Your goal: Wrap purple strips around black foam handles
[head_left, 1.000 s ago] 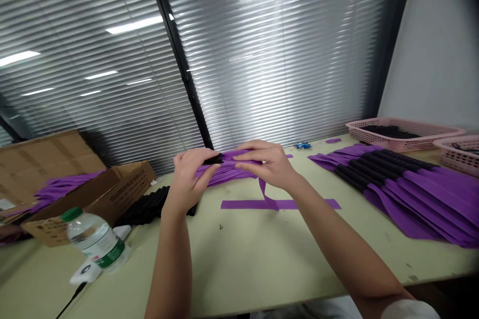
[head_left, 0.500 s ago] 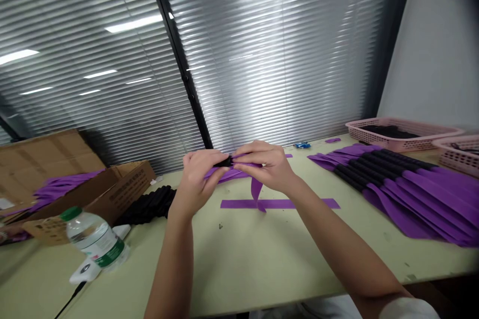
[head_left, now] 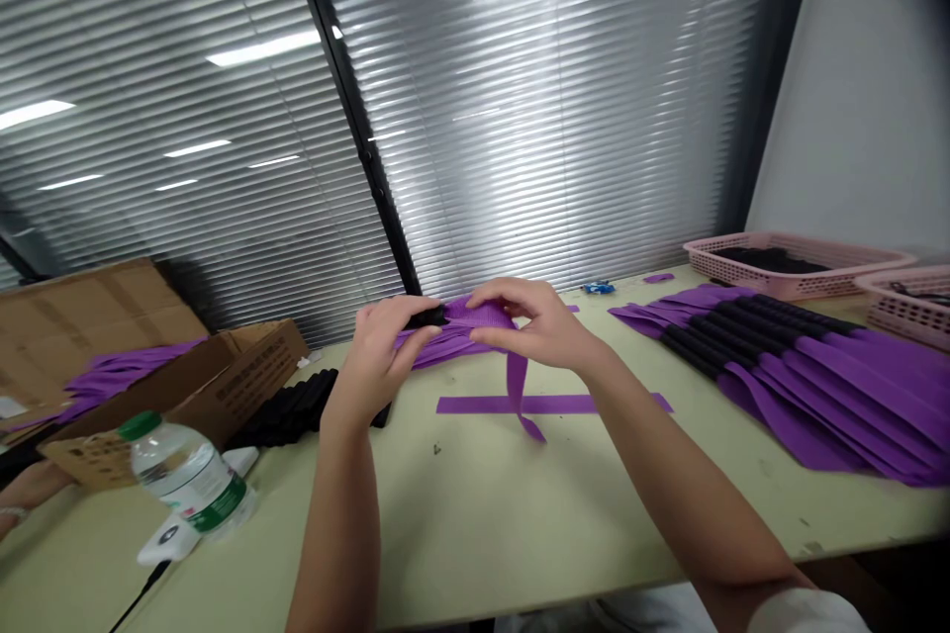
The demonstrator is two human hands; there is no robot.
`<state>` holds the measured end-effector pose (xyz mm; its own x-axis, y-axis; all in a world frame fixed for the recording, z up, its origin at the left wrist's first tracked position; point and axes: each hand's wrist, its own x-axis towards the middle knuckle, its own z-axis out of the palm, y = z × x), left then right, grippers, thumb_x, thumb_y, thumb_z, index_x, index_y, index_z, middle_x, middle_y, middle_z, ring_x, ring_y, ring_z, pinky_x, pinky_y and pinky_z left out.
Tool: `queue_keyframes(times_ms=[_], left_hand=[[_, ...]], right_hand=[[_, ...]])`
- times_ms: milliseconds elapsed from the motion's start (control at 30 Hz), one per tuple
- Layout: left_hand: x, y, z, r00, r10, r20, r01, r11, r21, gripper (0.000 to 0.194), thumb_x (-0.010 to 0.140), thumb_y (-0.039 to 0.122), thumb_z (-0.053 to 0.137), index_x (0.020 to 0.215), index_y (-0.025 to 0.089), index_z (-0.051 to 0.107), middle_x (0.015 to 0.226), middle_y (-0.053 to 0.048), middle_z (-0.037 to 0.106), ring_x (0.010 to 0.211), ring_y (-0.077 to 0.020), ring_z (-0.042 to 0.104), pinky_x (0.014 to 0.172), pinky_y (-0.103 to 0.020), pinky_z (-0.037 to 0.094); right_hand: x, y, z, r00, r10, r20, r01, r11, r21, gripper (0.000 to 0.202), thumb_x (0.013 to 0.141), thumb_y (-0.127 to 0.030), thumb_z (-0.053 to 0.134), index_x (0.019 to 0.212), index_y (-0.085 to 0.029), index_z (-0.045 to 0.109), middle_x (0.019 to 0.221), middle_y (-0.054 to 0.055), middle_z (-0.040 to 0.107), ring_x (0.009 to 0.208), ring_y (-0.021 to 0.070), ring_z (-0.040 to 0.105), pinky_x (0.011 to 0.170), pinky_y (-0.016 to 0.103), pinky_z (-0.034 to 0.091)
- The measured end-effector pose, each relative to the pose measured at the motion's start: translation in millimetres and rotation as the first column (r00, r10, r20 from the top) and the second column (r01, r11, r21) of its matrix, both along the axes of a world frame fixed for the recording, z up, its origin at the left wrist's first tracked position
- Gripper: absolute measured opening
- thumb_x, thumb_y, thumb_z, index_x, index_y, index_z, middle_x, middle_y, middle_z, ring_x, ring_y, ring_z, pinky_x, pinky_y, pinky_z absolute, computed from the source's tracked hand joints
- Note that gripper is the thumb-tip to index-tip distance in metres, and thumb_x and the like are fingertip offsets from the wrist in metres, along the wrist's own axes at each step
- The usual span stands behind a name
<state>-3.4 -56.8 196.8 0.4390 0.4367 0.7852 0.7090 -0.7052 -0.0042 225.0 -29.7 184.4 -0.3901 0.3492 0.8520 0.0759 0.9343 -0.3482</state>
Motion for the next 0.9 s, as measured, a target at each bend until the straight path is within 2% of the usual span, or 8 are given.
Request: queue_keyframes(times_ms=[167, 333, 600, 900], left_hand=[[-4, 2, 1.9, 0.999, 0.001, -0.04, -0.006, 0.993, -0.121, 0.028, 0.092, 0.038, 0.056, 0.117, 0.027, 0.061, 0.114, -0.003, 0.068, 0.108, -0.0224, 0.062, 0.095, -0.036, 0.044], [-8, 5, 2.5, 0.996, -0.072, -0.044, 0.062, 0.981, -0.184, 0.032, 0.09, 0.039, 0.059, 0.118, 0.024, 0.062, 0.113, -0.005, 0.069, 0.105, -0.0219, 0.064, 0.091, -0.034, 0.05], [-11, 1, 5.1, 0.99, -0.138, -0.006, 0.134, 0.97, -0.204, 0.029, 0.089, 0.033, 0.06, 0.116, 0.024, 0.063, 0.111, -0.006, 0.069, 0.102, -0.0221, 0.064, 0.091, -0.035, 0.05], [-11, 2, 5.2, 0.983, -0.181, 0.008, 0.179, 0.963, -0.201, 0.028, 0.089, 0.031, 0.06, 0.116, 0.024, 0.064, 0.11, -0.006, 0.069, 0.101, -0.0223, 0.064, 0.09, -0.035, 0.051]], right_hand=[[5, 3, 1.7, 0.999, -0.03, 0.027, 0.027, 0.995, 0.093, 0.013, 0.082, -0.029, 0.072, 0.093, -0.022, 0.074, 0.093, 0.003, 0.072, 0.078, 0.0148, 0.066, 0.067, 0.027, 0.054], [8, 3, 2.8, 0.994, -0.09, 0.063, 0.079, 0.985, 0.152, 0.01, 0.087, -0.027, 0.067, 0.087, -0.024, 0.076, 0.09, 0.002, 0.074, 0.08, 0.0153, 0.068, 0.07, 0.028, 0.057], [2, 4, -1.0, 0.994, -0.104, -0.025, 0.107, 0.966, 0.234, 0.01, 0.087, -0.026, 0.066, 0.087, -0.024, 0.077, 0.088, 0.001, 0.074, 0.083, 0.017, 0.069, 0.075, 0.031, 0.058], [-4, -2, -1.4, 0.987, -0.159, -0.033, 0.162, 0.931, 0.327, 0.015, 0.09, -0.028, 0.063, 0.087, -0.024, 0.077, 0.09, 0.003, 0.074, 0.083, 0.0177, 0.069, 0.075, 0.031, 0.059]])
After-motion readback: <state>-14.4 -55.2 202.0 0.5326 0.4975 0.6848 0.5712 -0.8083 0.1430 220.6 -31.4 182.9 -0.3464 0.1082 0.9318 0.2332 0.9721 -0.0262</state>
